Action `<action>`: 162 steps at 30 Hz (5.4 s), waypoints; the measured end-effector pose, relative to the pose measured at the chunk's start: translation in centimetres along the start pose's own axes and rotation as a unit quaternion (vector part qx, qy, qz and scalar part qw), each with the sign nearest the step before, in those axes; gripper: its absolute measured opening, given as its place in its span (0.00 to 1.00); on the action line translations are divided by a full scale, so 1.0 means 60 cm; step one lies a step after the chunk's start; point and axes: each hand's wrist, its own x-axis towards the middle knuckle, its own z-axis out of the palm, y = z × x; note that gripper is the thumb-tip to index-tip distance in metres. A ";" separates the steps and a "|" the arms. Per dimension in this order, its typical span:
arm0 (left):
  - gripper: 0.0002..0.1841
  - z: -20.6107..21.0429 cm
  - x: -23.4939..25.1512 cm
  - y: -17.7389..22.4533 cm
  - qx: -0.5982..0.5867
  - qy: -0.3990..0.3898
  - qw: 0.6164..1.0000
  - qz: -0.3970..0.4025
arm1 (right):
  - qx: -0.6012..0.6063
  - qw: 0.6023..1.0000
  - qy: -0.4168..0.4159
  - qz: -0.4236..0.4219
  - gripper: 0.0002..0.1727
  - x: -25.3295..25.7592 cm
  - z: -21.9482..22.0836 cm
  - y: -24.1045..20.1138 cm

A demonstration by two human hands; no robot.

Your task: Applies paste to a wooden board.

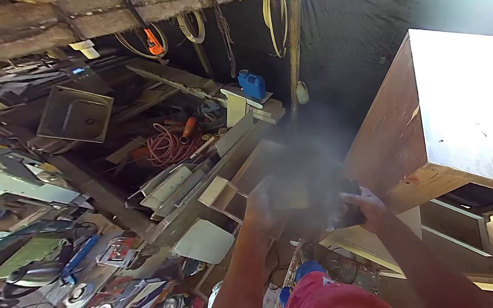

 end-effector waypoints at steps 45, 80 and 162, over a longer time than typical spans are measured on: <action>0.19 0.308 0.337 -0.088 0.057 -0.075 0.995 0.030 | -0.834 0.482 0.205 -0.174 0.12 0.066 -0.093 -0.730; 0.17 0.680 0.656 -0.092 0.047 -0.119 0.983 -0.131 | -0.847 0.456 0.267 0.062 0.11 0.359 -0.234 -0.818; 0.15 0.467 0.328 -0.127 0.098 -0.185 0.957 -0.202 | -0.845 0.492 0.190 0.094 0.09 0.100 0.011 -0.563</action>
